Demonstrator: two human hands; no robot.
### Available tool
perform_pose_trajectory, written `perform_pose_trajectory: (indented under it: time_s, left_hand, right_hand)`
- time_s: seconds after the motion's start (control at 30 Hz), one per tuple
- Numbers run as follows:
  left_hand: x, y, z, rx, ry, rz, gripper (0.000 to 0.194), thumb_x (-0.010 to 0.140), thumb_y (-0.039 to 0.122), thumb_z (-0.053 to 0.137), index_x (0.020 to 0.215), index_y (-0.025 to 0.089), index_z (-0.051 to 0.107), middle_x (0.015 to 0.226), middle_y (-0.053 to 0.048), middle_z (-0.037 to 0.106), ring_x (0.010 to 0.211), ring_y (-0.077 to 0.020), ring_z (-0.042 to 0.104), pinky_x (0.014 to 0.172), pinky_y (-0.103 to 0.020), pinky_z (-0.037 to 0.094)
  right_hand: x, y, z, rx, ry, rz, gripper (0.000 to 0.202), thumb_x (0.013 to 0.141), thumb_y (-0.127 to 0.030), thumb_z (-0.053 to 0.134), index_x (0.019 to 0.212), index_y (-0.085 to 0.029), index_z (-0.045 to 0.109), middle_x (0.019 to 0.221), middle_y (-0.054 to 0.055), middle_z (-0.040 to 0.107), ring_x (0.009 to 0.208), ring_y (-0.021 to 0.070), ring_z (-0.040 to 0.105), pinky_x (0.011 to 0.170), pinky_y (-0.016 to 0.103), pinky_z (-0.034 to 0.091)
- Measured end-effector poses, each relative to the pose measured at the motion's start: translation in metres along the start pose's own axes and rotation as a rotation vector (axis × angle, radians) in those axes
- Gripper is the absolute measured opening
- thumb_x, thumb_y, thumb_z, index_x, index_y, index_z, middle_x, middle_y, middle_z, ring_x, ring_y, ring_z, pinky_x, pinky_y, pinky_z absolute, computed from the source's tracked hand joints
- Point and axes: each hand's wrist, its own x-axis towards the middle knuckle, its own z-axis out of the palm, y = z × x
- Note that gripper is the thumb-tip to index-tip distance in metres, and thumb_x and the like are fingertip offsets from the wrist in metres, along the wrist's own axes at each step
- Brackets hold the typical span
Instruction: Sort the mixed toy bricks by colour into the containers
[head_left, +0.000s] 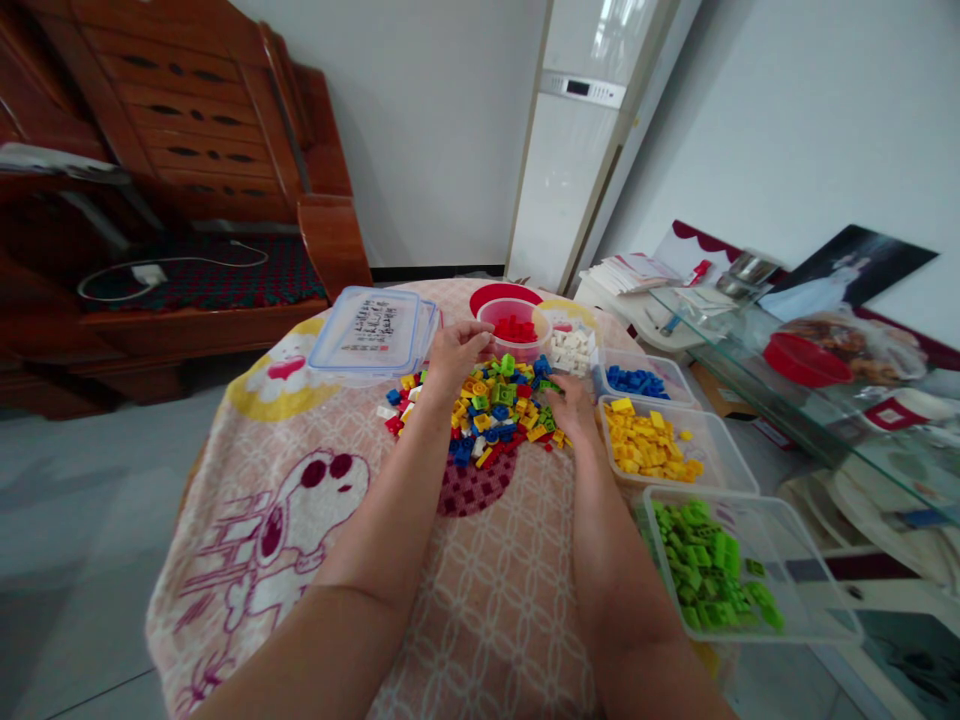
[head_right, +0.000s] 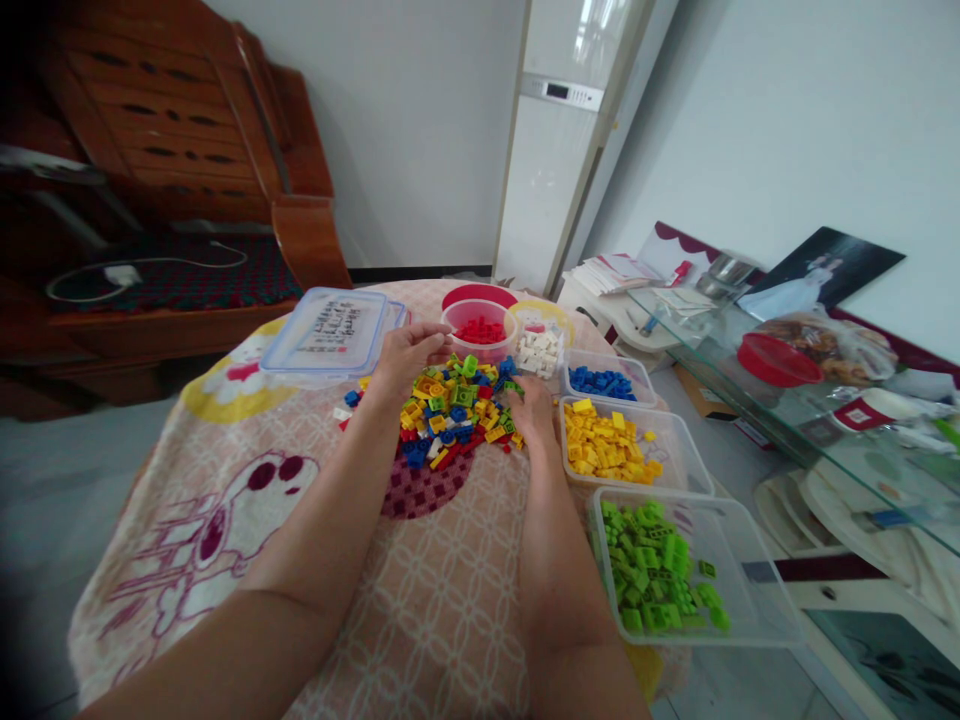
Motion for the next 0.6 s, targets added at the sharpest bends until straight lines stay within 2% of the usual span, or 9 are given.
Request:
perform_pose_trajectory:
  time_s: [0.4, 0.6]
  left_hand:
    - [-0.001, 0.002, 0.0, 0.021, -0.002, -0.004, 0.018, 0.074, 0.018, 0.065, 0.089, 0.012, 0.073, 0.072, -0.002, 0.072, 0.065, -0.0119, 0.067, 0.069, -0.026, 0.058]
    - [0.0, 0.003, 0.0, 0.019, -0.003, -0.01, 0.019, 0.073, 0.018, 0.065, 0.089, 0.011, 0.073, 0.071, -0.002, 0.072, 0.064, -0.0116, 0.067, 0.068, -0.025, 0.057]
  right_hand:
    - [-0.011, -0.022, -0.016, -0.01, 0.072, 0.094, 0.026, 0.083, -0.028, 0.057, 0.086, -0.019, 0.081, 0.087, 0.007, 0.078, 0.087, 0.0247, 0.07, 0.083, 0.034, 0.052]
    - [-0.01, -0.024, -0.02, 0.025, 0.164, 0.113, 0.03, 0.082, -0.029, 0.054, 0.085, -0.016, 0.081, 0.089, 0.01, 0.078, 0.087, 0.0263, 0.071, 0.085, 0.036, 0.054]
